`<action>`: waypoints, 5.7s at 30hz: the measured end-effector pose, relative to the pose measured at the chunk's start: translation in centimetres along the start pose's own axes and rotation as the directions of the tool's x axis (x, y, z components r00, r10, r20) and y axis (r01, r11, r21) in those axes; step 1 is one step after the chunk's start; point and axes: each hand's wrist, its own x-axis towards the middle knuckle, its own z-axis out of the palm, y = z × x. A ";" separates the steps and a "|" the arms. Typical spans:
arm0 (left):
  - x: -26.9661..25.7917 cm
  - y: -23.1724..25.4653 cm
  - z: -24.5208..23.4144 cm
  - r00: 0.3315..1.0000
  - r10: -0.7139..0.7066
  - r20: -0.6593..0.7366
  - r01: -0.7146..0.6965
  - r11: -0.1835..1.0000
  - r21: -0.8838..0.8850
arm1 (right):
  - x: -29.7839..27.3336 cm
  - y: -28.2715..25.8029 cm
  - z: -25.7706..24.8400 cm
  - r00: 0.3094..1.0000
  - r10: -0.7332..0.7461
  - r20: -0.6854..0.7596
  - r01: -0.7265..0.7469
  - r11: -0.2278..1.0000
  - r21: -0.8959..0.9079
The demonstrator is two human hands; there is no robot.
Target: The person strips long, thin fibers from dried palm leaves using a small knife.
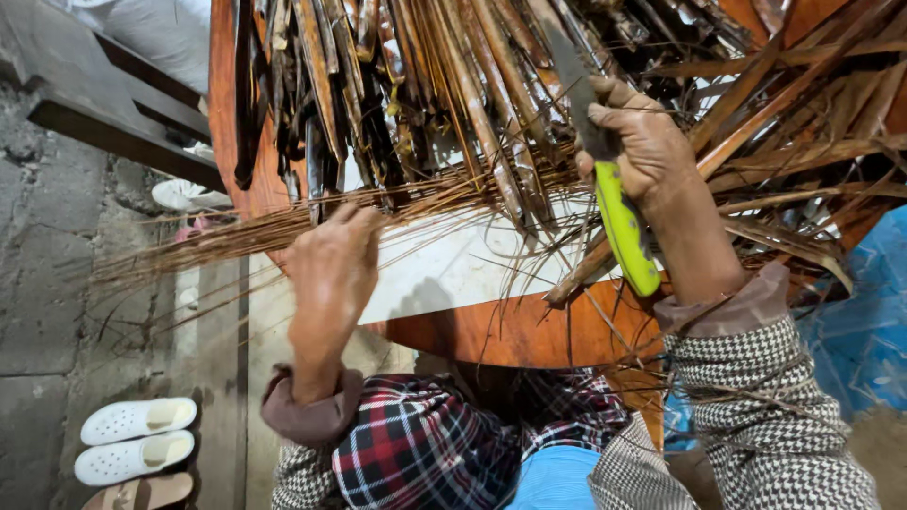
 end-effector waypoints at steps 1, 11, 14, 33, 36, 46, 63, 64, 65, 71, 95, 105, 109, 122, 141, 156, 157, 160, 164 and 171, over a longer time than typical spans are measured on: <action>-0.1 0.0 -0.8 0.987 -0.111 0.120 0.101 0.991 0.090 | 0.5 0.3 -0.5 0.994 0.001 0.109 0.001 1.000 -0.021; 0.6 -1.0 0.2 0.989 -0.127 0.076 0.123 0.991 0.062 | 0.0 0.1 -0.1 0.981 -0.111 0.157 0.125 0.989 -0.081; 3.2 0.2 3.5 0.992 -0.098 0.079 0.101 0.995 -0.026 | -0.2 -0.1 0.0 0.994 -0.082 0.072 0.089 0.992 -0.091; 8.8 7.0 11.8 0.905 0.272 -0.326 -0.346 0.917 -0.197 | 0.7 0.6 -0.4 0.988 -0.089 0.123 0.100 0.992 -0.084; 8.9 6.4 11.5 0.928 0.260 -0.267 -0.324 0.916 -0.235 | -0.3 0.1 0.5 0.993 -0.071 0.092 0.082 0.989 -0.120; 12.2 7.1 7.3 1.000 0.030 0.007 -0.025 0.932 -0.363 | -0.5 1.3 -0.6 0.963 -0.228 0.141 0.253 0.947 -0.198; 13.0 5.4 11.1 0.965 -0.187 0.185 0.150 -0.188 -0.971 | 1.1 2.4 -1.1 0.951 -0.190 0.243 0.235 0.957 -0.172; 13.4 5.1 11.9 0.962 -0.127 0.242 0.194 -0.303 -0.933 | 0.8 2.5 -0.9 0.955 -0.190 0.227 0.232 0.956 -0.178; 13.9 4.8 12.8 0.962 -0.126 0.243 0.196 -0.303 -0.933 | 1.0 2.4 -1.1 0.956 -0.189 0.225 0.231 0.957 -0.177; 11.8 7.3 8.0 0.925 -0.105 0.365 0.291 -0.422 -0.859 | -1.1 1.5 0.1 0.957 -0.245 0.155 0.272 0.943 -0.193; 11.1 5.0 7.0 0.968 0.111 -0.224 -0.218 0.816 -0.536 | -3.8 4.2 3.6 0.928 0.033 0.371 0.133 0.901 -0.412; 10.7 6.0 7.0 0.992 0.091 -0.087 -0.125 0.615 -0.779 | -3.0 3.9 3.0 0.943 -0.035 0.331 0.181 0.889 -0.421; 10.5 6.0 6.8 0.993 0.004 -0.117 -0.093 0.639 -0.764 | -2.2 4.0 2.5 0.933 -0.041 0.359 0.201 0.885 -0.421; 11.3 5.3 8.2 0.980 -0.036 -0.197 -0.073 0.853 -0.517 | -4.3 3.4 3.3 0.902 0.114 0.416 0.163 0.802 -0.574; 11.1 4.8 9.1 0.967 -0.052 -0.248 -0.074 0.878 -0.473 | -3.9 4.0 3.2 0.938 0.106 0.330 0.125 0.785 -0.606; 10.5 5.5 11.5 0.901 -0.020 -0.432 -0.108 0.957 -0.270 | -4.3 5.7 3.4 0.963 0.043 0.265 0.087 0.885 -0.458; 10.5 5.6 11.6 0.900 -0.019 -0.436 -0.106 0.959 -0.262 | -4.3 5.8 3.4 0.963 0.034 0.269 0.092 0.892 -0.442; 10.5 5.7 11.5 0.898 -0.019 -0.440 -0.103 0.962 -0.252 | -4.8 5.5 3.7 0.964 0.028 0.266 0.096 0.892 -0.441; 10.5 5.4 13.0 0.914 -0.018 -0.405 -0.089 0.966 -0.244 | -4.8 5.4 3.7 0.963 0.031 0.268 0.093 0.895 -0.435; 8.4 10.3 13.2 0.935 0.126 -0.332 -0.219 0.941 -0.258 | -2.2 5.7 2.2 0.970 -0.183 0.160 0.240 0.820 -0.519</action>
